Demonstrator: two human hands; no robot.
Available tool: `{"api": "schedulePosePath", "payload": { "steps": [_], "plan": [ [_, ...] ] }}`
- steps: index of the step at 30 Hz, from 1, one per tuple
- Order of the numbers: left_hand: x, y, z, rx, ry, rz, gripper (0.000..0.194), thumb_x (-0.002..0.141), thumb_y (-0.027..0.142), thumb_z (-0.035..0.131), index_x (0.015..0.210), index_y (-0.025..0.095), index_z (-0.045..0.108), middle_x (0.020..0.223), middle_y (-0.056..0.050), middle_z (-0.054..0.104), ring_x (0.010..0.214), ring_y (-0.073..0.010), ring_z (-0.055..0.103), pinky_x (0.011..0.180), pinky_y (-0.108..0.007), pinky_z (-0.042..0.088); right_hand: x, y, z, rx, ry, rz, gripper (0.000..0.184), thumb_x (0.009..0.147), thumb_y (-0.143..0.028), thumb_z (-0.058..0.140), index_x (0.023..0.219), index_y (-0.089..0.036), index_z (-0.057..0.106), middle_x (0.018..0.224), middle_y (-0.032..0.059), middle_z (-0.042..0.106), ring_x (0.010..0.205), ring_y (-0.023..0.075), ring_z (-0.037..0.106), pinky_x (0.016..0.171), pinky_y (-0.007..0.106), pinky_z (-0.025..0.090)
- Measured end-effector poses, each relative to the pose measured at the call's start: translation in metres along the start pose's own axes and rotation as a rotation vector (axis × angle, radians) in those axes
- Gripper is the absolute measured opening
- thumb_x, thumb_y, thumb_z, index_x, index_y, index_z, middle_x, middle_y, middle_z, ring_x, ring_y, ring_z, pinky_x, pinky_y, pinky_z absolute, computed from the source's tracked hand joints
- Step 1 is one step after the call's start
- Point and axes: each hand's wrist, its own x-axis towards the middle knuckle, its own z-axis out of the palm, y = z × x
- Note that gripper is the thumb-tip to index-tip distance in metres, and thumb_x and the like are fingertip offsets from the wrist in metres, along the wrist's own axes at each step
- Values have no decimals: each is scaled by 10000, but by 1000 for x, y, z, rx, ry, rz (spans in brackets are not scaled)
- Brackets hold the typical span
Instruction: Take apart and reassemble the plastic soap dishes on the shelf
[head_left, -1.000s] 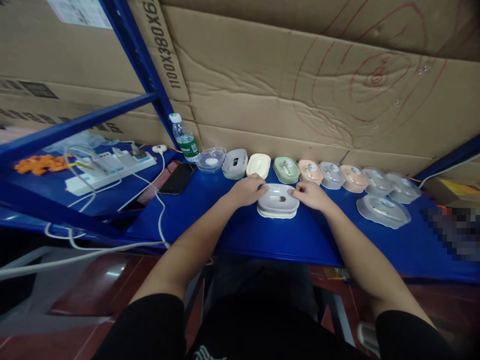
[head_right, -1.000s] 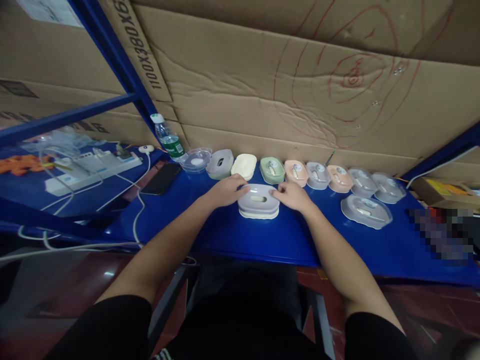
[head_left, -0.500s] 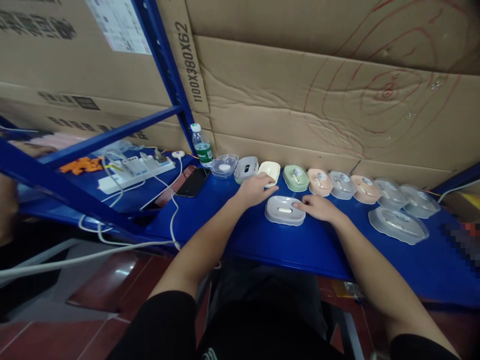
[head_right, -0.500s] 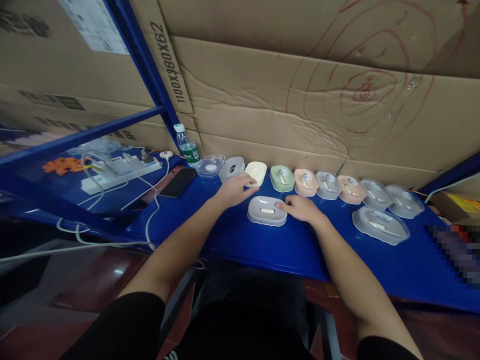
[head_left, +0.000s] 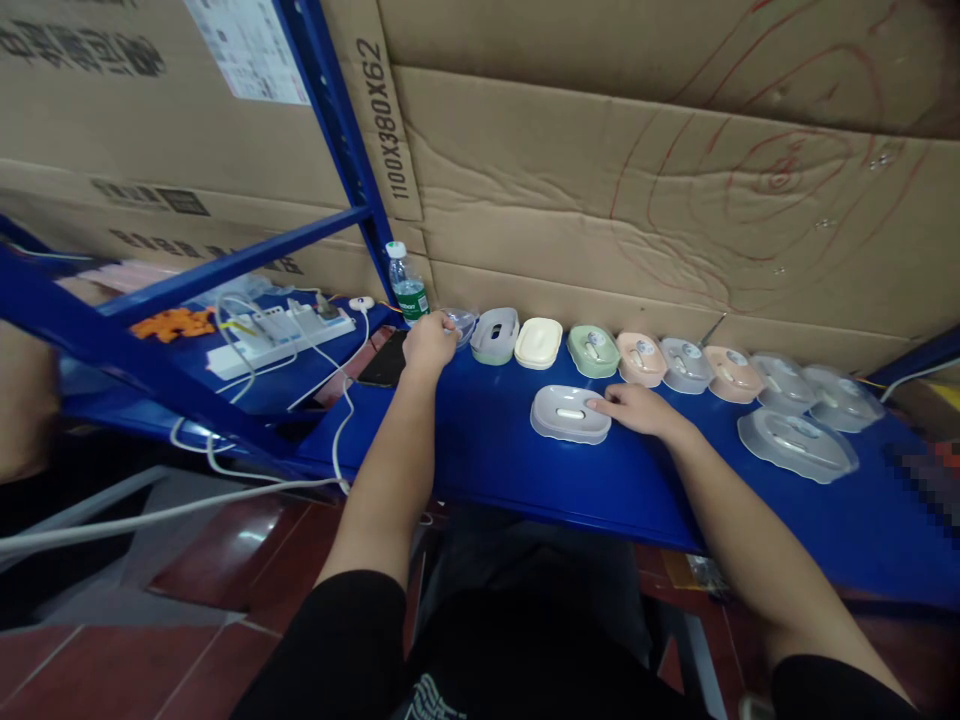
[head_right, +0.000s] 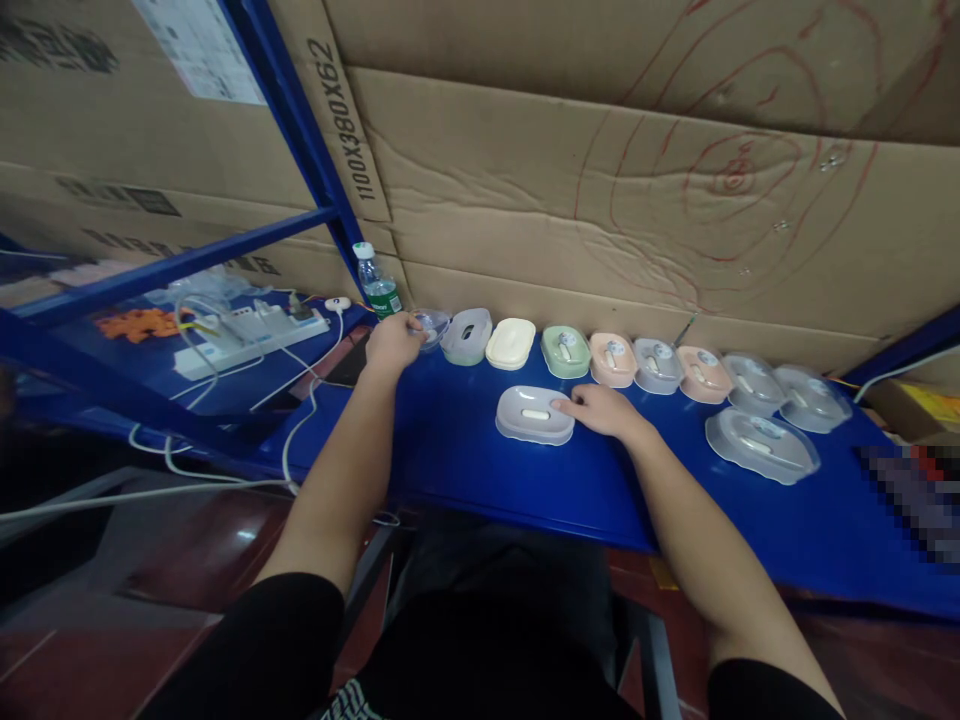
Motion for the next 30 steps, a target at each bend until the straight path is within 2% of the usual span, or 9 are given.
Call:
{"api": "schedulePosePath", "payload": {
  "steps": [5, 7, 9, 12, 15, 17, 20, 24, 30],
  "plan": [
    [-10, 19, -1, -323, 272, 194, 167, 872, 316, 702, 952, 226, 587, 1030, -62, 737, 898, -212, 669, 824, -329, 498, -2, -3, -3, -2, 37, 11, 574, 931, -741, 524, 710, -217, 606, 706, 39, 684, 666, 192, 607, 580, 313, 334],
    [-16, 31, 3, -591, 280, 297, 229, 882, 376, 704, 950, 226, 545, 962, -44, 725, 748, -160, 628, 725, -290, 487, -2, -4, -5, 53, 150, 1, 533, 925, -718, 561, 765, -216, 644, 735, 44, 697, 687, 204, 623, 595, 318, 366],
    [-26, 45, 12, -870, 155, 372, 318, 898, 481, 689, 1003, 234, 517, 904, -32, 721, 620, -122, 572, 615, -257, 448, -4, -5, -5, 158, 300, -31, 487, 915, -693, 603, 928, -214, 690, 776, 45, 706, 710, 214, 637, 633, 329, 420],
    [-48, 65, 27, -1060, -204, 422, 468, 911, 634, 630, 1134, 242, 504, 746, 2, 703, 478, -104, 481, 512, -240, 372, -5, -10, -4, 378, 411, -142, 622, 883, -701, 647, 1260, -207, 628, 860, 48, 709, 714, 215, 637, 666, 349, 479],
    [-73, 79, 37, -964, -519, 485, 528, 938, 644, 586, 1224, 203, 537, 641, 15, 680, 489, -119, 530, 547, -249, 409, -5, -15, -3, 561, 416, -167, 668, 866, -750, 630, 1255, -208, 595, 820, 32, 690, 666, 202, 615, 629, 339, 479],
    [-84, 83, 39, -841, -577, 513, 514, 987, 585, 529, 1291, 171, 556, 625, 14, 679, 558, -141, 604, 617, -266, 459, -4, -17, -4, 594, 446, -98, 578, 851, -772, 631, 997, -213, 632, 697, 3, 635, 617, 180, 572, 600, 316, 448],
    [-90, 84, 35, -601, -556, 535, 494, 1052, 501, 416, 1352, 146, 581, 594, 19, 660, 636, -176, 670, 711, -306, 497, -6, -18, -9, 602, 416, -43, 591, 821, -778, 663, 662, -231, 508, 569, -23, 539, 550, 134, 473, 554, 287, 379],
    [-88, 83, 28, -344, -601, 573, 528, 1082, 502, 289, 1172, 165, 685, 560, 12, 628, 610, -188, 667, 698, -319, 478, -9, -18, -14, 575, 219, 3, 632, 851, -770, 638, 567, -230, 471, 498, -23, 521, 486, 110, 438, 508, 274, 332],
    [-87, 82, 33, 57, -858, 583, 518, 1062, 501, 283, 1082, 194, 701, 587, -9, 689, 796, -226, 724, 742, -318, 458, -10, -13, -14, 435, -161, 143, 616, 846, -770, 653, 594, -212, 587, 538, 20, 636, 448, 125, 557, 488, 278, 423]
  ]
}}
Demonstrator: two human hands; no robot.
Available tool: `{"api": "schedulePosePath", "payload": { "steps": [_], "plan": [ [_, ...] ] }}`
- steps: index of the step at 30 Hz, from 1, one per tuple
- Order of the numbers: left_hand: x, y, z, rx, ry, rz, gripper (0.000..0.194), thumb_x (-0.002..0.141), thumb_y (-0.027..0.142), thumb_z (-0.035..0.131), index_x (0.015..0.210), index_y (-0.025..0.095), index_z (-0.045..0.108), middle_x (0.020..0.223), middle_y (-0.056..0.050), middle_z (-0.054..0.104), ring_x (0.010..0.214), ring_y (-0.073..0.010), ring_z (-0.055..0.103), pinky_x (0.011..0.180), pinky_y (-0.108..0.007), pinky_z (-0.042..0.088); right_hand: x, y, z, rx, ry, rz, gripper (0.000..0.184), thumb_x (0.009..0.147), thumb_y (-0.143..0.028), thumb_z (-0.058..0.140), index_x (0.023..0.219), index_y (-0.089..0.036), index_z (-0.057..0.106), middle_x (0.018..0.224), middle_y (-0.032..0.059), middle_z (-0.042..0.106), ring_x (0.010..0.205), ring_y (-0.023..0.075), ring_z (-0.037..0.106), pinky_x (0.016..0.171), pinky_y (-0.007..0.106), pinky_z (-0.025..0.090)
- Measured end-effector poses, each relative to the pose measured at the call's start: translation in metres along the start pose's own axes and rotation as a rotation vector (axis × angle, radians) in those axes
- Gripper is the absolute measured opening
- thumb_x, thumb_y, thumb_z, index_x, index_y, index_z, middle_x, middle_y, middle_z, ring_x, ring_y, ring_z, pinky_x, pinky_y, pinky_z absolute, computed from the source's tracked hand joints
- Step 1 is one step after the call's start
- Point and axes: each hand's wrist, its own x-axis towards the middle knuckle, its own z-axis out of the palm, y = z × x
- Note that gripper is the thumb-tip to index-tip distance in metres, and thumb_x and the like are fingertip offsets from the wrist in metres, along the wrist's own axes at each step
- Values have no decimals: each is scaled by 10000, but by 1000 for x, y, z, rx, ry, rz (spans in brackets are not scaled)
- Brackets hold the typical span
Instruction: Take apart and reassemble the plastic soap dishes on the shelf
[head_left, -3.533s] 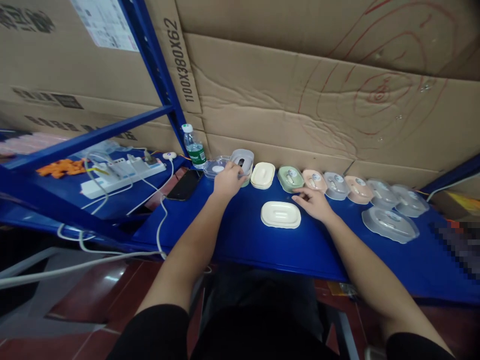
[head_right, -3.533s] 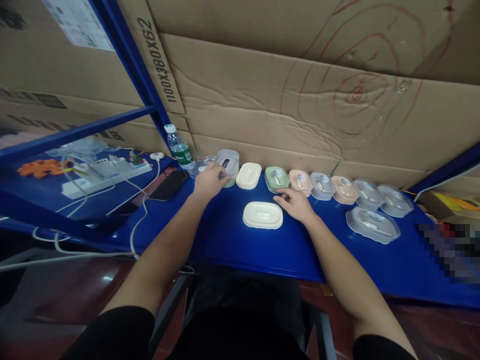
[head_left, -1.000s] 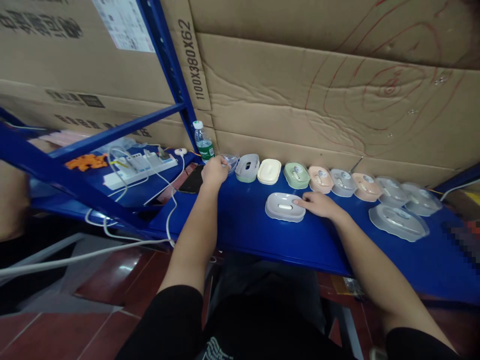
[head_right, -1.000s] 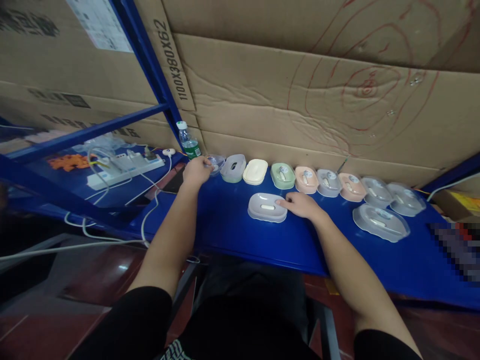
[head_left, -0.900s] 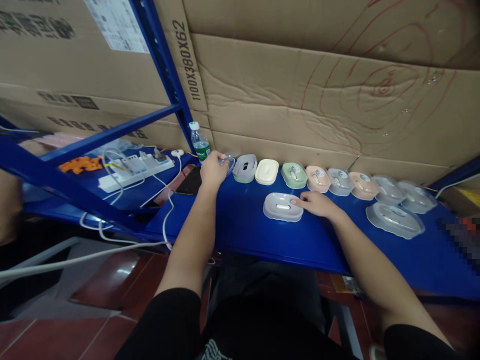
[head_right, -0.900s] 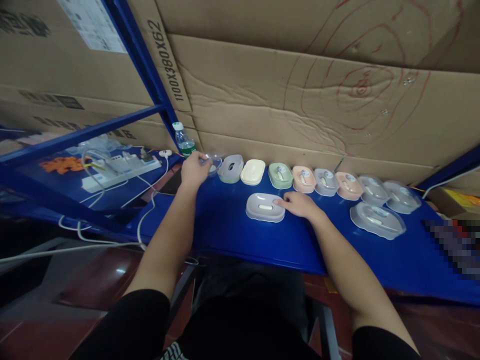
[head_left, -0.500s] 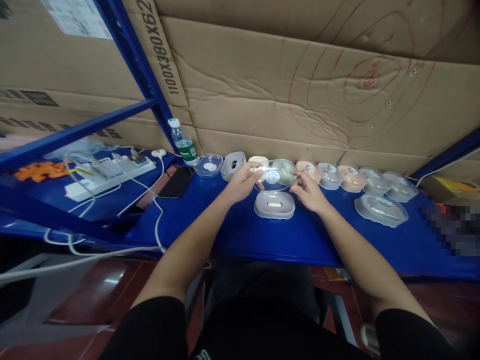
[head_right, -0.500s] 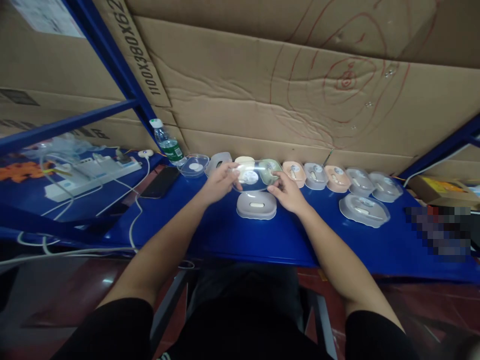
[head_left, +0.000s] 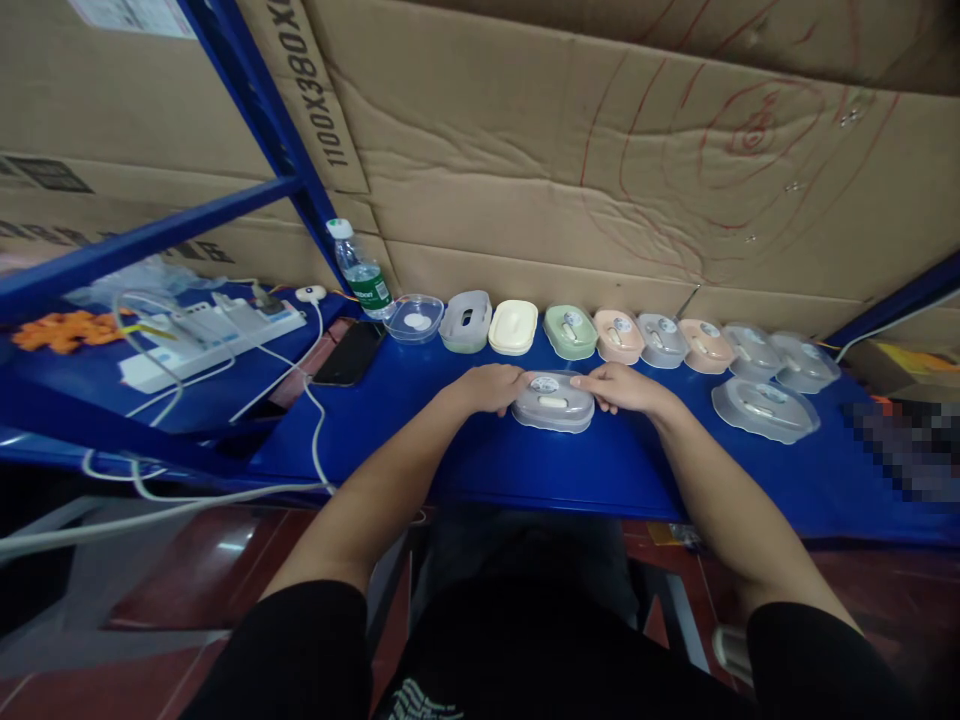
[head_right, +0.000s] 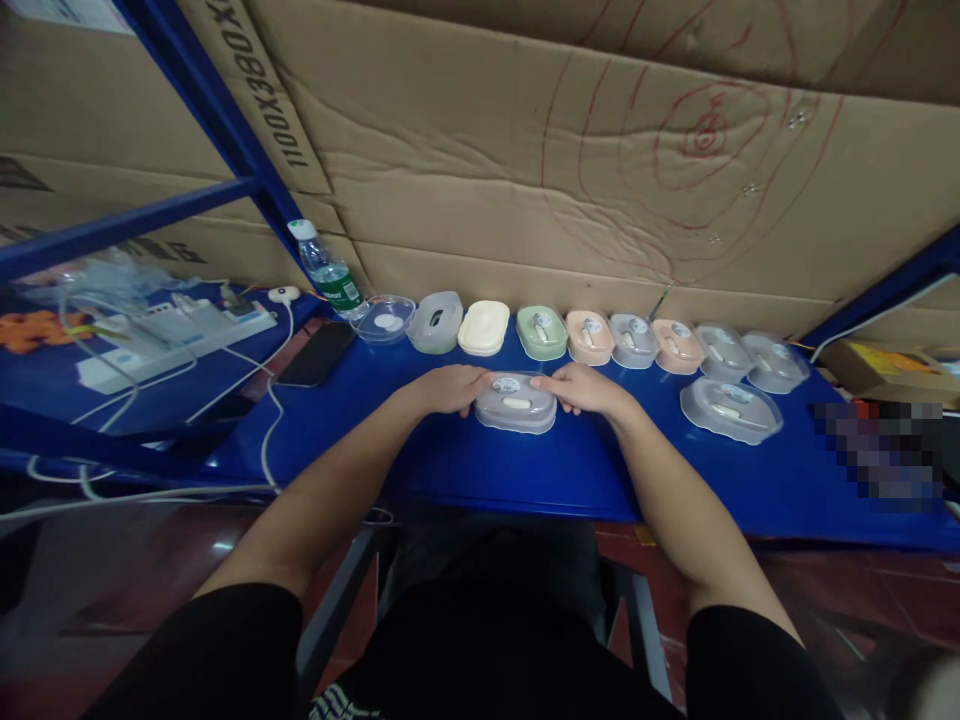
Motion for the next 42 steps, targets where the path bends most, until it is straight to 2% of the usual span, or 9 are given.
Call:
{"api": "schedulePosePath", "payload": {
  "steps": [5, 10, 19, 24, 28, 34, 37, 39, 42],
  "plan": [
    [3, -2, 2, -148, 18, 77, 499, 1045, 530, 334, 1078, 173, 681, 677, -21, 728, 718, -190, 716, 721, -298, 476, -2, 0, -4, 88, -19, 17, 567, 811, -745, 715, 675, -204, 613, 682, 67, 743, 521, 142, 657, 462, 257, 443],
    [2, 2, 2, -101, 130, 78, 496, 1026, 551, 390, 1047, 179, 717, 668, -30, 696, 682, -192, 673, 695, -311, 452, -3, -1, -5, 129, -36, 10, 550, 747, -689, 816, 707, -220, 530, 687, 51, 750, 560, 151, 700, 448, 228, 448],
    [8, -15, 2, -191, 55, 143, 452, 1005, 527, 440, 1041, 178, 724, 619, -18, 686, 609, -167, 656, 623, -290, 444, 1, 1, 1, 192, 60, -94, 558, 715, -681, 846, 723, -227, 522, 624, 12, 697, 525, 143, 661, 441, 238, 461],
    [4, -13, -2, -211, 5, 109, 431, 999, 533, 449, 941, 192, 706, 650, -39, 715, 521, -148, 614, 557, -280, 442, 5, 6, 5, 186, 102, -155, 532, 722, -639, 854, 768, -233, 511, 606, -26, 645, 521, 144, 640, 457, 253, 464],
    [0, -11, -5, -212, -52, 59, 461, 1005, 562, 407, 933, 188, 667, 718, -48, 733, 501, -150, 613, 530, -280, 458, 10, 13, 9, 166, 131, -201, 497, 761, -612, 831, 870, -233, 528, 650, -41, 638, 535, 143, 631, 482, 262, 457],
    [0, -12, -3, -180, -24, 101, 475, 1036, 531, 339, 919, 180, 636, 726, -41, 710, 532, -153, 636, 570, -275, 476, 11, 15, 12, 21, 101, -246, 477, 867, -640, 719, 1069, -218, 625, 663, -35, 637, 573, 162, 620, 545, 287, 448],
    [0, -9, 0, -89, 40, 80, 524, 1059, 527, 285, 921, 172, 645, 814, -77, 745, 644, -186, 697, 669, -307, 521, 8, 11, 11, -121, 99, -259, 459, 926, -665, 635, 1041, -221, 669, 709, -8, 668, 626, 176, 628, 570, 297, 434],
    [1, -7, 3, 2, 136, 51, 554, 1072, 520, 263, 956, 167, 674, 971, -120, 778, 870, -237, 746, 812, -343, 546, 6, 7, 11, -248, 179, -261, 462, 949, -675, 593, 1028, -231, 692, 793, 26, 716, 699, 206, 657, 622, 328, 467],
    [4, -5, 8, 83, 240, -9, 585, 1084, 523, 235, 1060, 173, 703, 1223, -146, 755, 1161, -289, 701, 987, -392, 519, 3, 2, 13, -339, 339, -332, 499, 942, -667, 608, 1176, -237, 704, 1112, 106, 761, 935, 292, 711, 809, 445, 553]
  ]
}}
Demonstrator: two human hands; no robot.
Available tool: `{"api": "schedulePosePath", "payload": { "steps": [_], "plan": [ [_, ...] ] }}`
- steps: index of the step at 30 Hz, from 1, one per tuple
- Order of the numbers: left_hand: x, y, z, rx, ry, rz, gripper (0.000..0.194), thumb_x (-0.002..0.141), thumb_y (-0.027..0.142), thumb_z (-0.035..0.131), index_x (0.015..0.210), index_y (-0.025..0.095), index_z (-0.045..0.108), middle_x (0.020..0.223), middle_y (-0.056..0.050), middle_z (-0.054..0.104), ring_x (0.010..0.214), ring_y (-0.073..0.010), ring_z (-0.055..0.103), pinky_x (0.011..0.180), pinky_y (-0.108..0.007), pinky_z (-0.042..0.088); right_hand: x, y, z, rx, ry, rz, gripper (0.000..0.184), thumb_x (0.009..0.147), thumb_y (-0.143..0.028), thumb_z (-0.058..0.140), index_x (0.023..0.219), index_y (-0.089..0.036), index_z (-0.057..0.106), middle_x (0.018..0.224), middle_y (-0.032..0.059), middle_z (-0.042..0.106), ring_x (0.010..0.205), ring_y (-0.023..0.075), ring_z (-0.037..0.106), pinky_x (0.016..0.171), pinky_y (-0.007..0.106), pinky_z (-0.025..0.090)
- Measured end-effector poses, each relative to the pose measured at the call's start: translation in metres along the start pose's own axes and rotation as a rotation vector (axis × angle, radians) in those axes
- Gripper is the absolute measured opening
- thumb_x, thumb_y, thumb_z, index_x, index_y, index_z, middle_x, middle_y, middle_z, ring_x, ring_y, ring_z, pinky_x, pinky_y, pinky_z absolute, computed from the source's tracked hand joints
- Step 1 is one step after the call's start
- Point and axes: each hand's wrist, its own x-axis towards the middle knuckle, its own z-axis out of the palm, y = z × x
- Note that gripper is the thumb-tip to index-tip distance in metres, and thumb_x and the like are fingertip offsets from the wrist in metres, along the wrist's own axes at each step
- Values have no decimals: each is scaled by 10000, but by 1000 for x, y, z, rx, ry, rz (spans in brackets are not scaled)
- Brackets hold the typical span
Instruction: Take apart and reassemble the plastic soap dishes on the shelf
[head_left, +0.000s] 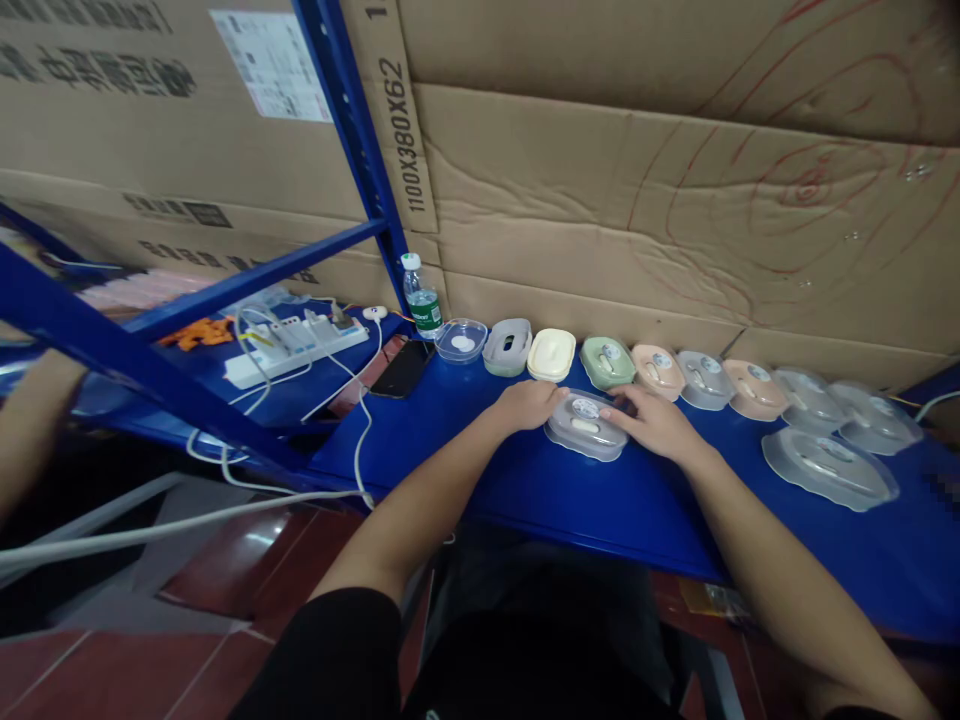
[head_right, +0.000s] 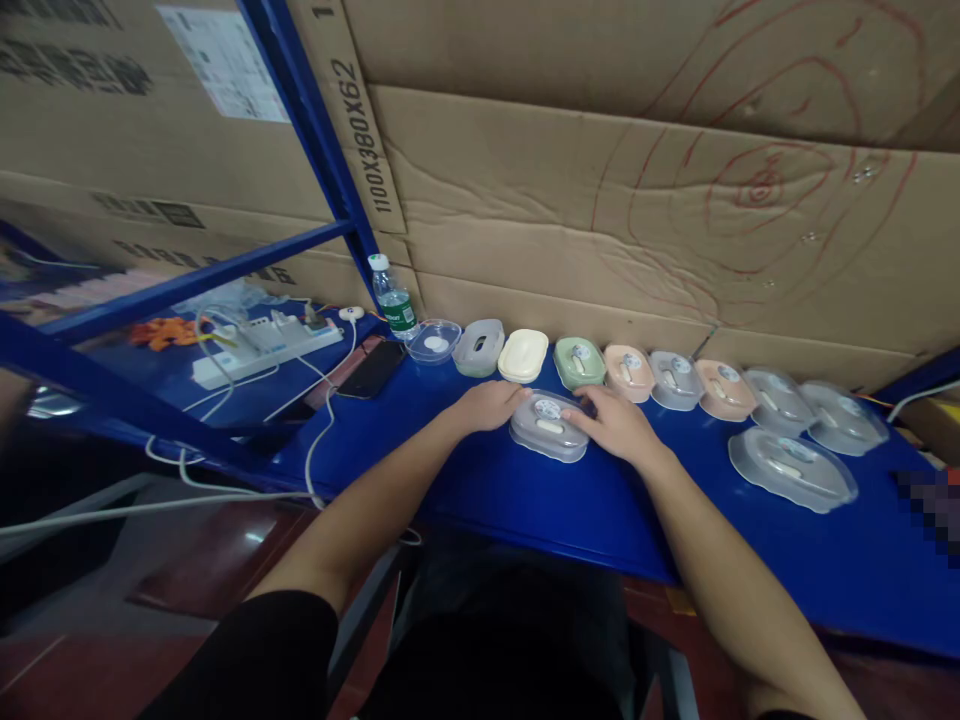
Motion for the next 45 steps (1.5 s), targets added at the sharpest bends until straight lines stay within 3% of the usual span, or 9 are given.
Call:
{"api": "schedulePosePath", "payload": {
  "steps": [3, 7, 11, 16, 28, 33, 37, 40, 45],
  "plan": [
    [1, 1, 4, -2, 12, -27, 616, 1085, 546, 208, 1126, 183, 704, 1266, -146, 745, 1195, -302, 693, 1020, -415, 511, -1, -6, 3, 59, -4, -172, 693, 868, -644, 724, 1439, -273, 598, 1442, 138, 640, 1264, 372, 638, 1051, 555, 516],
    [1, 1, 5, -21, 27, -31, 633, 1082, 549, 201, 1153, 179, 709, 1251, -165, 747, 1190, -328, 697, 1014, -440, 518, -3, -11, 12, 41, -78, -264, 905, 776, -638, 817, 1559, -319, 495, 1585, 141, 507, 1442, 410, 500, 1155, 593, 447],
    [2, 0, 5, -42, 16, -56, 640, 1079, 562, 196, 1215, 191, 700, 1284, -158, 738, 1211, -324, 690, 1017, -438, 514, -1, -10, 16, -4, -53, -269, 875, 787, -610, 812, 1551, -310, 508, 1594, 146, 493, 1452, 410, 483, 1170, 606, 424],
    [5, -1, 7, -57, -23, -67, 773, 1021, 722, 191, 988, 186, 747, 1148, -163, 772, 1144, -345, 710, 974, -451, 527, 0, -8, 13, 8, -61, -275, 854, 783, -574, 819, 1539, -306, 526, 1569, 141, 512, 1435, 394, 502, 1176, 579, 421],
    [5, 2, 7, -122, -40, -34, 765, 1016, 735, 215, 929, 201, 755, 1070, -130, 786, 1065, -310, 723, 923, -417, 523, 2, -7, 9, 66, -100, -263, 897, 773, -585, 827, 1563, -327, 491, 1533, 125, 548, 1399, 393, 537, 1139, 575, 464],
    [2, 5, 2, -245, 23, 49, 639, 1017, 697, 339, 1092, 221, 759, 965, -81, 787, 923, -252, 724, 862, -378, 518, -11, 6, -24, -14, -103, -162, 854, 648, -555, 914, 1420, -315, 639, 1396, 109, 672, 1288, 428, 621, 1090, 612, 492],
    [-1, 8, -2, -240, 89, 69, 582, 1015, 662, 407, 1176, 216, 746, 1002, -86, 783, 953, -255, 719, 859, -376, 523, -22, 0, -47, -206, 97, -30, 656, 702, -613, 873, 1247, -276, 735, 1412, 150, 664, 1353, 497, 550, 1120, 709, 406],
    [0, 7, 0, -178, 115, 66, 566, 1005, 640, 464, 1244, 200, 728, 1039, -102, 777, 1025, -279, 712, 904, -396, 521, -19, -19, -35, -114, 176, -172, 528, 893, -556, 734, 1325, -257, 688, 1426, 145, 656, 1352, 400, 583, 1143, 621, 438],
    [4, -1, 5, -109, 116, 53, 560, 992, 611, 523, 1308, 183, 697, 1021, -92, 779, 1020, -271, 715, 909, -383, 527, -8, -36, 12, 8, 56, -374, 371, 952, -479, 696, 1251, -260, 718, 1308, 105, 729, 1246, 306, 664, 1089, 513, 509]
  ]
}}
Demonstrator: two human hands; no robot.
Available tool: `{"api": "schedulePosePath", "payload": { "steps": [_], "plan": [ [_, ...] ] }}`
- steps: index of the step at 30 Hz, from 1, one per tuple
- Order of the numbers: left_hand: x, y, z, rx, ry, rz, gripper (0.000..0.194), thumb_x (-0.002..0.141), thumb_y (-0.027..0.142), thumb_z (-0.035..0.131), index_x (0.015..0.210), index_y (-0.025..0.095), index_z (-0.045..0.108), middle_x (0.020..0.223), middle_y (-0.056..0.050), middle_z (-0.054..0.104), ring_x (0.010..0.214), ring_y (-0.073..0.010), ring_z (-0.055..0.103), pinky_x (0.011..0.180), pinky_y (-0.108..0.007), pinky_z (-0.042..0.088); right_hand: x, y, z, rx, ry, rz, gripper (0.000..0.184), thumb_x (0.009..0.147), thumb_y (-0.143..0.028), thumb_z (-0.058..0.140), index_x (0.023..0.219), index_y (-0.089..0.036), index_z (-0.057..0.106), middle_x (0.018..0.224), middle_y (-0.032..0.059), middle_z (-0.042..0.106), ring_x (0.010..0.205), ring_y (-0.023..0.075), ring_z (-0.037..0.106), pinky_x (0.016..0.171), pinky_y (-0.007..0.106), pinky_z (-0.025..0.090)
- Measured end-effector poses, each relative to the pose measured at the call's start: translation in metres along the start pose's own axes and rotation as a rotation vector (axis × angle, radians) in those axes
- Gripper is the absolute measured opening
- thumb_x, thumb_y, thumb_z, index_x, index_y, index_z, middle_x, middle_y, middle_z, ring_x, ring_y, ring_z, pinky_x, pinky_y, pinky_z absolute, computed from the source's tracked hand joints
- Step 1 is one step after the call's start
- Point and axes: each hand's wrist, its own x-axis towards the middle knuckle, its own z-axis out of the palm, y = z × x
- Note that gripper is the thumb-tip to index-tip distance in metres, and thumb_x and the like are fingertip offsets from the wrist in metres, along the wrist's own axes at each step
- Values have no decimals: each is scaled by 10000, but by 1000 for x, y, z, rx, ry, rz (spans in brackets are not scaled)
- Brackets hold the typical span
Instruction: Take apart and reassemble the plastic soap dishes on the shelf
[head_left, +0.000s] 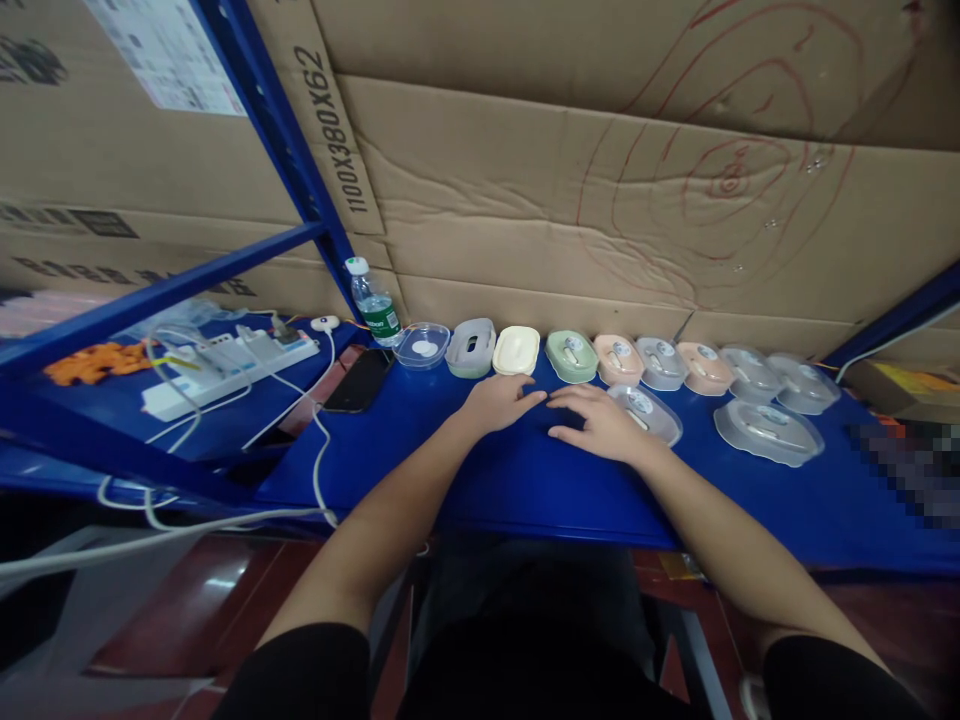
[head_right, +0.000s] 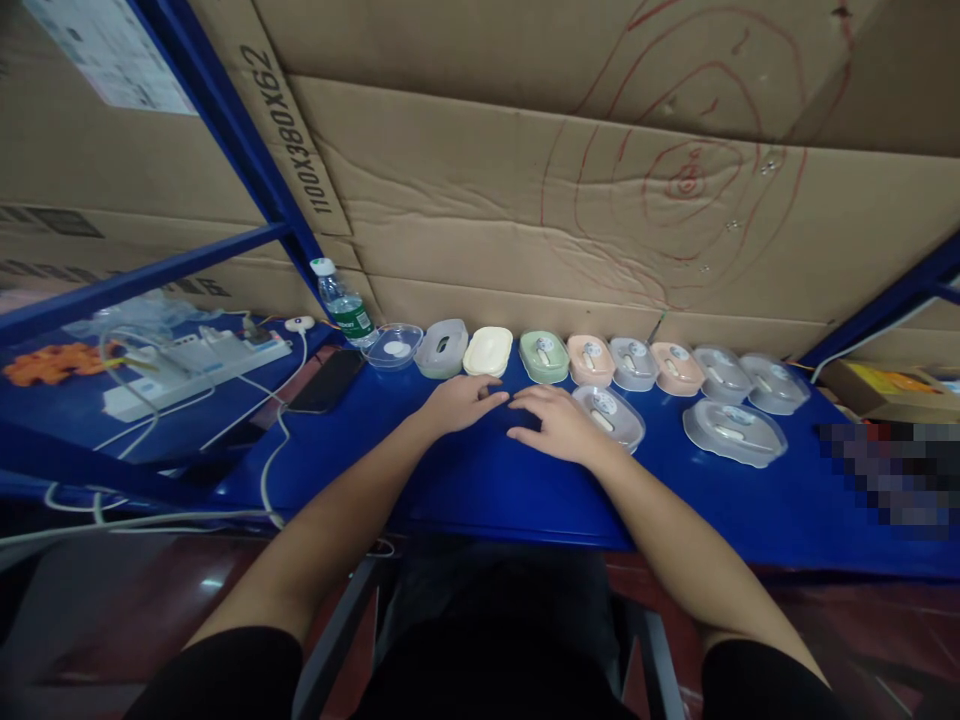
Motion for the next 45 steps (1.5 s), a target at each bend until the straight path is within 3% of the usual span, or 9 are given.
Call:
{"api": "schedulePosePath", "payload": {
  "steps": [4, 10, 16, 22, 25, 27, 32, 36, 45],
  "plan": [
    [2, -2, -1, 24, 10, -25, 523, 984, 585, 553, 1303, 197, 699, 1023, -70, 784, 1003, -254, 720, 898, -362, 529, 1, 15, 15, 16, 107, 147, 252, 933, -430, 718, 1101, -250, 767, 1135, 82, 792, 1085, 291, 726, 1001, 484, 545],
    [4, -3, -4, 28, 3, -22, 495, 976, 573, 565, 1263, 200, 720, 1016, -63, 784, 974, -247, 723, 840, -346, 520, -3, 49, 4, 65, 417, 557, 291, 882, -497, 702, 891, -217, 781, 859, 56, 800, 748, 242, 708, 720, 366, 525],
    [3, -2, -8, 30, 8, -33, 476, 980, 538, 580, 1279, 193, 714, 1012, -64, 795, 953, -255, 727, 799, -341, 507, -8, 74, -11, -3, 574, 642, 356, 886, -514, 640, 761, -199, 751, 727, 54, 744, 690, 222, 652, 663, 329, 437],
    [8, -16, -17, 22, 257, -88, 395, 968, 440, 644, 1277, 202, 709, 958, -38, 789, 1023, -254, 719, 852, -343, 521, -19, 102, -33, -23, 746, 751, 357, 877, -501, 629, 699, -196, 683, 685, 60, 710, 688, 219, 634, 684, 338, 449],
    [11, -26, -20, 34, 435, -96, 320, 962, 365, 667, 1236, 208, 719, 1072, -48, 773, 1087, -237, 699, 929, -338, 521, -26, 112, -42, -77, 808, 760, 337, 874, -482, 625, 705, -195, 674, 679, 61, 702, 691, 228, 634, 719, 359, 467],
    [13, -28, -19, 47, 460, -80, 299, 970, 348, 662, 1232, 215, 717, 1166, -57, 755, 1117, -229, 690, 969, -338, 518, -28, 116, -46, -95, 831, 759, 333, 870, -480, 622, 704, -195, 671, 680, 61, 699, 694, 231, 635, 724, 365, 472],
    [13, -24, -2, 98, 284, 11, 343, 976, 336, 647, 1298, 226, 688, 1378, -63, 683, 1273, -253, 637, 1048, -358, 511, -27, 115, -41, -69, 830, 712, 338, 877, -483, 604, 697, -203, 664, 660, 50, 692, 668, 223, 627, 696, 357, 478],
    [16, -27, 10, 152, 186, 42, 423, 983, 322, 622, 1393, 216, 626, 1457, -78, 631, 1310, -268, 616, 1058, -376, 522, -21, 103, -27, -52, 686, 582, 318, 886, -472, 614, 755, -201, 717, 727, 57, 737, 702, 225, 657, 705, 349, 490],
    [24, -37, 13, 231, 161, -34, 311, 991, 223, 552, 1272, 228, 686, 1356, -83, 659, 1234, -249, 647, 1019, -366, 542, -11, 69, -2, -2, 402, 371, 299, 901, -478, 659, 859, -215, 796, 729, 39, 772, 617, 197, 663, 641, 320, 504]
  ]
}}
